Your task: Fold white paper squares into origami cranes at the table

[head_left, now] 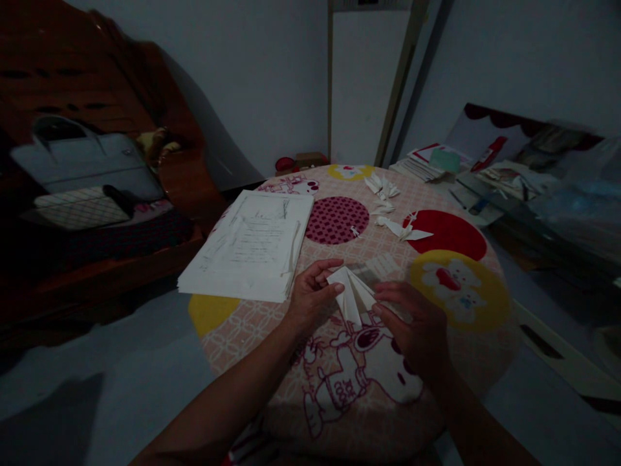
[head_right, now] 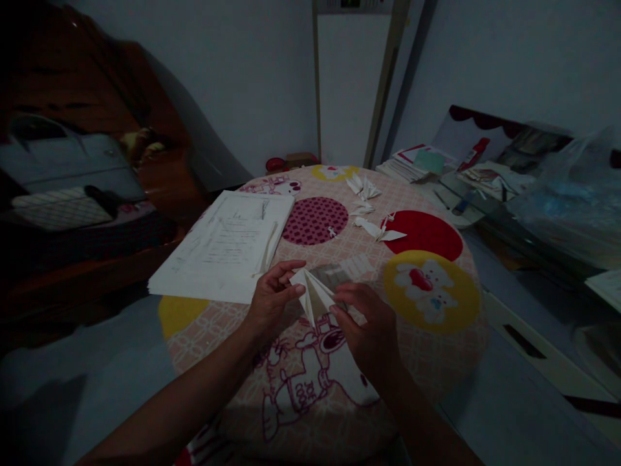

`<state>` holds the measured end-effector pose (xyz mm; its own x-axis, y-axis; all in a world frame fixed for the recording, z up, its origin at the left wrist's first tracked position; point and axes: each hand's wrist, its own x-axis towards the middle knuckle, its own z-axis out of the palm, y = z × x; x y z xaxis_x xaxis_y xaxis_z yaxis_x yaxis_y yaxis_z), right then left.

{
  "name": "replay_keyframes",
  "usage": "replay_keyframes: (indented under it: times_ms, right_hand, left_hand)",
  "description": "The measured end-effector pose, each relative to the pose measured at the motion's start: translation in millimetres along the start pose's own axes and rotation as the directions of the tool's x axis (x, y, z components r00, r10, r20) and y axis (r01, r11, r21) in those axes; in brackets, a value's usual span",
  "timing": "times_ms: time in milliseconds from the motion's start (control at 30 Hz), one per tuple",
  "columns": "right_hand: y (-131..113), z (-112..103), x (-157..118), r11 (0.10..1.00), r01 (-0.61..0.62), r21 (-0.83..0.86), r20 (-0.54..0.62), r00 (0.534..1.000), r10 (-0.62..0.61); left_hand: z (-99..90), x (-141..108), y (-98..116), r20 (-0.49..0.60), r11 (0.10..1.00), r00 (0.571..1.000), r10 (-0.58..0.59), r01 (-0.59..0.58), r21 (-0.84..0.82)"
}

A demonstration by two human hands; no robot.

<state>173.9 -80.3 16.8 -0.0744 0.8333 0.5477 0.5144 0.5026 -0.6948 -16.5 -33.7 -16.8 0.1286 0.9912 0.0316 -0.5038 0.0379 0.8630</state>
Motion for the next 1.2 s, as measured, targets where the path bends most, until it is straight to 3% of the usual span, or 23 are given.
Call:
replay_keyframes:
  times_ms: [200, 333, 400, 500, 633, 900, 1200]
  right_hand:
    - [-1, 1, -3, 0.983, 0.111, -0.145, 0.051, 0.993, -0.105]
    - [-12, 4, -3, 0.889, 0.226, -0.398, 0.054, 0.973, -0.224]
    - [-16, 5, -2, 0.859, 0.249, -0.447, 0.081, 0.968, -0.238]
    - [-19, 8, -3, 0.914, 0.242, -0.327, 0.128, 0.969, -0.211]
    - [-18, 11, -7, 0.974, 0.163, -0.157, 0.104, 0.984, -0.147]
    - [-20, 15, -10, 0.950, 0.234, -0.209, 0.070, 0.972, -0.224]
    - [-22, 16, -10, 0.921, 0.292, -0.258, 0.075, 0.956, -0.282]
  left_hand:
    - [0.5, 0, -1, -0.021, 0.998, 0.999, 0.025, -0.024, 0.053]
    - [1.3, -2, 1, -0.048, 0.985, 0.997, 0.064, -0.055, 0.165]
    - [1.2, -3, 1, -0.044, 0.973, 0.996, 0.081, -0.069, 0.222]
    - [0.3, -5, 1, -0.033, 0.948, 0.993, 0.110, -0.095, 0.304]
    - [-0.7, -7, 1, -0.024, 0.923, 0.991, 0.129, -0.111, 0.367]
    - [-1.0, -4, 3, 0.170, 0.911, 0.965, 0.198, -0.245, 0.332]
    - [-5.3, -1, -1, 0.220, 0.888, 0.939, 0.264, -0.325, 0.324]
